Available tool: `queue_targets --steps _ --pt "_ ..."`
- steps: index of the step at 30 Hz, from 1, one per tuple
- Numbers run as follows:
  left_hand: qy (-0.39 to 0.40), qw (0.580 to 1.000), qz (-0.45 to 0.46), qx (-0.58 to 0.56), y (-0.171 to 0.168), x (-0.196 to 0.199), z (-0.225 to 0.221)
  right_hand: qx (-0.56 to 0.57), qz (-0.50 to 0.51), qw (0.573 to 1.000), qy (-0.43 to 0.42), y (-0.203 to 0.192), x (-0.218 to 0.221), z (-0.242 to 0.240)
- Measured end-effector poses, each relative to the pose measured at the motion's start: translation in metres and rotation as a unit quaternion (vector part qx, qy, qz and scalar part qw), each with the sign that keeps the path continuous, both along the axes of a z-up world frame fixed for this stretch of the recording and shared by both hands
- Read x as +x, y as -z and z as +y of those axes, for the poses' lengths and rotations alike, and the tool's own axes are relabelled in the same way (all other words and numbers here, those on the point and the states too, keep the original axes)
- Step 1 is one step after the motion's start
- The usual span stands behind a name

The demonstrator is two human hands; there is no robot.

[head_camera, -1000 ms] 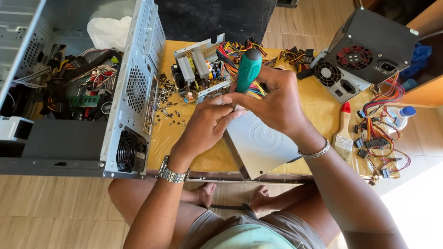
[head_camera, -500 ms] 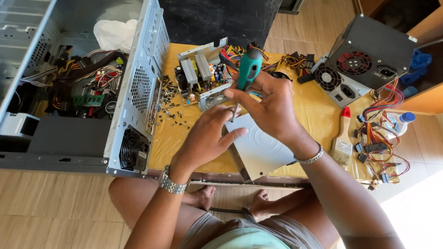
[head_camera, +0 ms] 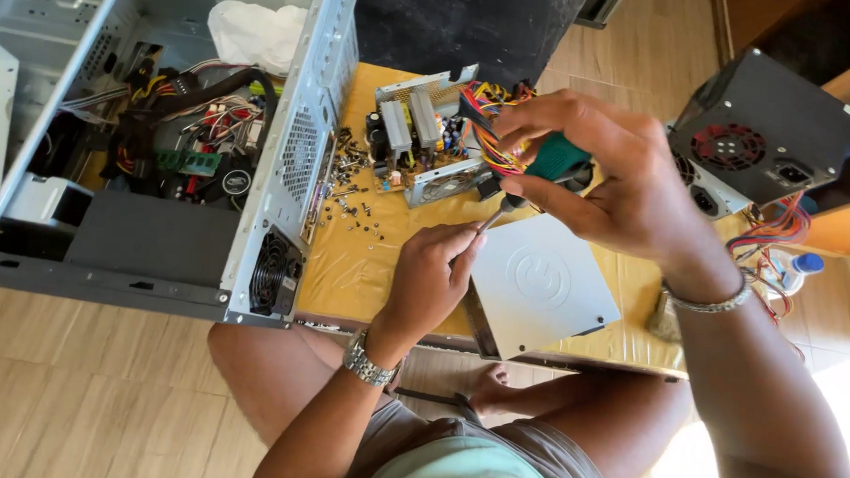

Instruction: Unscrewing a computer power supply unit, cleaning the internal fan with a brush, and reassembling the casing.

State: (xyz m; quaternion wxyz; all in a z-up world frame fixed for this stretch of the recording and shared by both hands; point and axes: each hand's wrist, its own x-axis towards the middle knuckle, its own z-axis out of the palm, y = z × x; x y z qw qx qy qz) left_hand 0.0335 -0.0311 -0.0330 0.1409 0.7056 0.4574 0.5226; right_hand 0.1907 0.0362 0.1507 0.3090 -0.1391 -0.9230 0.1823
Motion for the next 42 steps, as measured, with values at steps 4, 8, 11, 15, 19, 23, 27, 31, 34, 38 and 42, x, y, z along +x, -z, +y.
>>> queue_targets --steps 4,8,11,15,19,23,27,31,34,38,42 --pt "-0.011 1.000 -0.005 -0.001 0.002 0.001 -0.001 0.116 -0.098 0.984 -0.089 -0.024 0.001 0.027" --pt "-0.024 1.000 0.000 0.013 0.008 0.002 0.001 0.112 -0.354 0.926 -0.070 -0.035 -0.011 0.040" --pt "-0.032 0.999 -0.003 0.018 0.008 0.004 -0.001 0.119 -0.459 0.879 -0.039 -0.033 -0.020 0.048" --pt "-0.058 0.998 0.016 0.027 0.007 0.005 -0.002 0.056 -0.474 0.879 -0.012 -0.033 -0.036 0.063" --pt "-0.052 0.998 0.018 0.027 0.002 0.005 -0.003 0.028 -0.570 0.813 0.116 -0.046 -0.054 0.054" --pt "-0.056 0.998 0.024 0.035 0.001 0.005 -0.004 0.023 -0.621 0.765 0.170 -0.056 -0.054 0.027" --pt "-0.081 0.995 0.037 0.036 0.010 0.008 -0.003 0.109 -0.430 0.895 0.035 -0.058 -0.016 0.041" --pt "-0.119 0.990 0.047 0.056 0.014 -0.009 -0.013 0.109 -0.252 0.956 0.104 -0.060 0.036 0.009" --pt "-0.204 0.977 0.022 0.058 0.031 -0.039 -0.019 0.029 -0.253 0.930 0.265 -0.005 0.094 -0.004" --pt "-0.273 0.960 0.068 -0.015 0.040 -0.066 -0.023 -0.166 0.001 0.914 0.370 0.099 0.138 -0.038" --pt "-0.284 0.953 0.084 -0.071 0.045 -0.070 -0.024 -0.284 0.164 0.798 0.506 0.166 0.143 -0.081"
